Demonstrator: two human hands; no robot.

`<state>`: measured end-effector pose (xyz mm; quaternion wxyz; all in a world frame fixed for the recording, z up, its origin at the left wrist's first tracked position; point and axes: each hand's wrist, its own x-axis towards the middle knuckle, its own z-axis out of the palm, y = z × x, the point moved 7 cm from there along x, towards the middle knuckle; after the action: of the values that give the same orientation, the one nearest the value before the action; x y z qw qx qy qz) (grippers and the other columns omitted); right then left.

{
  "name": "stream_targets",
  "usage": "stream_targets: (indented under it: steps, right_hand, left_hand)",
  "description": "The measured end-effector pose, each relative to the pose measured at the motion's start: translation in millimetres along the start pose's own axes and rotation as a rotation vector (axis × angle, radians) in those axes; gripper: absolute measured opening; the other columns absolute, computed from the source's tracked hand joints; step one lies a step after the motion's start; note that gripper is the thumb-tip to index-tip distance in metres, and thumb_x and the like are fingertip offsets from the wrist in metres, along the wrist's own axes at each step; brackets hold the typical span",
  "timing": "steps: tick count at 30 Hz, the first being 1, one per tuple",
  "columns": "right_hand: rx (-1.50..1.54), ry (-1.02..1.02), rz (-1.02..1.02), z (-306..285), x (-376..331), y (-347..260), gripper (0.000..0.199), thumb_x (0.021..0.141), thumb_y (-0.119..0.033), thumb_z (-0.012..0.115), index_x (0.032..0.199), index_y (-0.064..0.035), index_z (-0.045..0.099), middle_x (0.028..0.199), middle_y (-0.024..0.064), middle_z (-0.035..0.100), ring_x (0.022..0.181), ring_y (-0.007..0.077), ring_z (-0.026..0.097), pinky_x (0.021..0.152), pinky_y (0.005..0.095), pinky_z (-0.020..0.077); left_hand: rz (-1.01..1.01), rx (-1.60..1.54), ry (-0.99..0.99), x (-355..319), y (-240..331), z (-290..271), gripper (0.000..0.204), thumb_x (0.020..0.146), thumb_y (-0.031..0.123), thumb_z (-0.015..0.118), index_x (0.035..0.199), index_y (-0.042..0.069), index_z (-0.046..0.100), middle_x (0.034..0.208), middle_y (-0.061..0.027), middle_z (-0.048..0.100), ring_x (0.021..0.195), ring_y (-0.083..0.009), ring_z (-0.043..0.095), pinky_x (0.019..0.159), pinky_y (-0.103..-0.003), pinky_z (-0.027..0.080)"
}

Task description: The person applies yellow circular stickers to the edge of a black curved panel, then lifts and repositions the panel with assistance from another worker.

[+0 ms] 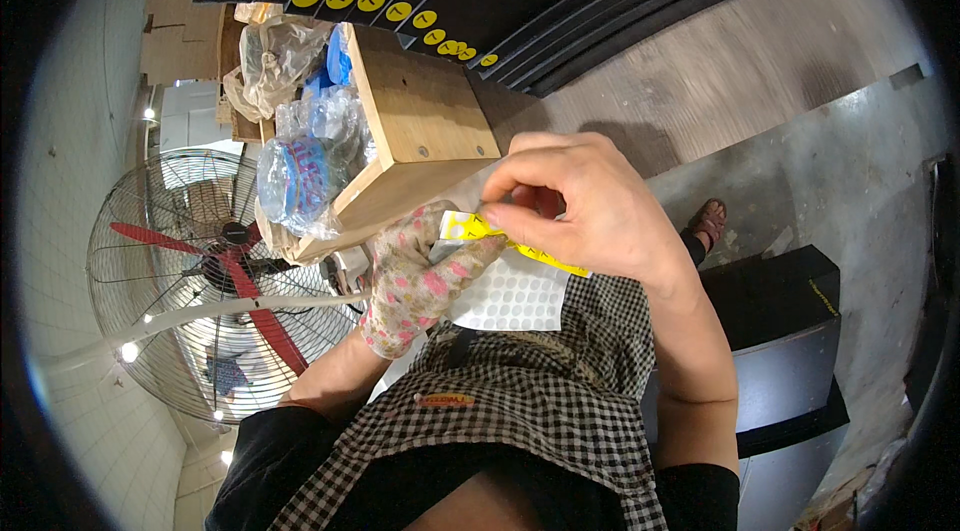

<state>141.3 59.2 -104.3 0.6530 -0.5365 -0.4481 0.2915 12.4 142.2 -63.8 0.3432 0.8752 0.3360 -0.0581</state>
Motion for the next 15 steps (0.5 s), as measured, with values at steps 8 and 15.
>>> stream_targets:
  steps: [8, 15]
  right_hand:
    - [-0.028, 0.109, -0.099, -7.4, 0.5, -9.7, 0.008, 0.077, -0.004, 0.072, 0.078, -0.0022, 0.065, 0.069, 0.0014, 0.057, 0.054, 0.0075, 0.054, 0.047, 0.021, 0.0421]
    - [-0.196, 0.6, -0.223, -42.9, 7.8, -0.3, 0.009, 0.077, 0.003, 0.072, 0.079, -0.0019, 0.065, 0.069, -0.0004, 0.054, 0.055, 0.0035, 0.049, 0.047, 0.0173, 0.039]
  left_hand:
    - [0.046, 0.024, -0.034, 3.4, 1.6, 1.1, 0.015, 0.079, 0.011, 0.078, 0.088, 0.003, 0.07, 0.077, -0.0009, 0.066, 0.068, -0.0068, 0.058, 0.061, -0.025, 0.046]
    - [-0.129, -0.071, -0.04, 1.4, -9.2, 6.0, 0.019, 0.079, 0.011, 0.079, 0.094, 0.001, 0.071, 0.082, -0.0022, 0.07, 0.071, -0.0055, 0.06, 0.065, -0.023, 0.047]
